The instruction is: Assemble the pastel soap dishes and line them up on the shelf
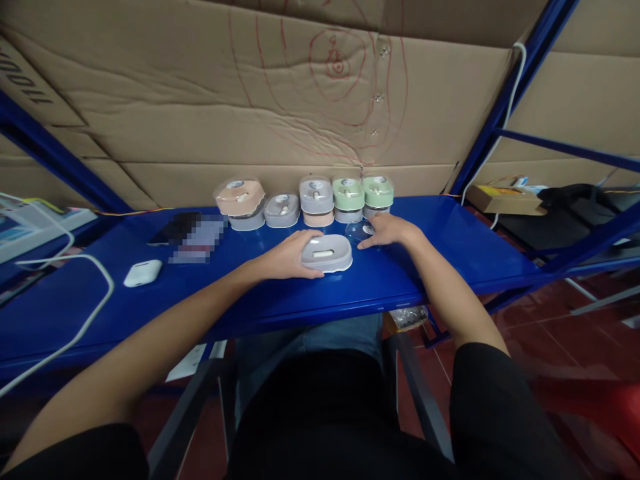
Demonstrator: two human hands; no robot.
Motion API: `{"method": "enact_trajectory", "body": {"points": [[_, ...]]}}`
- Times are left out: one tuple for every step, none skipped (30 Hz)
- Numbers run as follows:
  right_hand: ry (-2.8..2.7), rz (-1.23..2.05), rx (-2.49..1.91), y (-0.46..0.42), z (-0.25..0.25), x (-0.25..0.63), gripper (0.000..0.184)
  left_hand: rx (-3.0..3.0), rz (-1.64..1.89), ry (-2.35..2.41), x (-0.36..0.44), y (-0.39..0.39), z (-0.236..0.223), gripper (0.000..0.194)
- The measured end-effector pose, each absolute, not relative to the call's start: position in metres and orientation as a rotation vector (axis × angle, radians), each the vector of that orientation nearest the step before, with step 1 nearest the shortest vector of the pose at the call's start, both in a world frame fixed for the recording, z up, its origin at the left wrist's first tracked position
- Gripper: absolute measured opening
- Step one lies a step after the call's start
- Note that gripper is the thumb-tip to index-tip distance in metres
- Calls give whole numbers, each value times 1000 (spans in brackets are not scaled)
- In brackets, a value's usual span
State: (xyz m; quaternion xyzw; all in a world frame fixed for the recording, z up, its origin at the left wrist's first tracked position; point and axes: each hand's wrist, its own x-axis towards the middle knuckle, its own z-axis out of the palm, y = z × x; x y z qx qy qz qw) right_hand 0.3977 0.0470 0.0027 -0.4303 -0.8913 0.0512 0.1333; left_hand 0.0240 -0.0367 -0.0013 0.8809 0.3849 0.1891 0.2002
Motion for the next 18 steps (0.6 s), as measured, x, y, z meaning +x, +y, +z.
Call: {"method": "enact_trajectory", "body": {"points": [[-2594,168,-1285,45,5,396,86,2449,526,1075,23,-37,-2,110],[-2603,193,-1339,42,8,394,84,2431,528,1071,23,-37,-3,115],[-2603,208,-1387,37,13,391,83,2410,539,1063,22,-37,-4,121],[-2589,206,-1425,32,19,387,83,2386,558,1052,22,-37,-5,126],[-2566,194,-1453,25,26,383,84,2361,583,1042,22,-36,-6,131],[-2535,177,-1460,19,33,379,86,2337,613,1036,22,-35,-8,135],[-2499,160,-1433,12,39,373,88,2315,645,1030,23,-35,-10,139],[-2467,156,-1371,5,43,367,91,2295,678,1024,24,-34,-13,141],[-2447,167,-1281,-1,47,361,93,2276,714,1015,25,-33,-16,145],[-2443,195,-1175,-6,48,353,95,2259,751,1000,27,-31,-19,147],[-2454,230,-1071,-11,47,346,95,2241,789,979,29,-30,-23,150],[-2475,262,-983,-15,44,338,95,2219,825,961,30,-28,-27,154],[-2500,286,-921,-17,40,331,96,2193,858,953,31,-27,-31,158],[-2518,298,-886,-19,36,324,97,2164,885,954,32,-25,-34,163],[-2525,301,-877,-20,31,318,98,2136,902,962,32,-23,-37,168],[-2525,302,-884,-20,27,314,100,2113,914,971,32,-22,-39,173],[-2520,302,-899,-20,23,311,102,2096,921,978,32,-21,-40,178],[-2515,300,-914,-19,19,309,103,2088,925,982,32,-21,-41,180]]}}
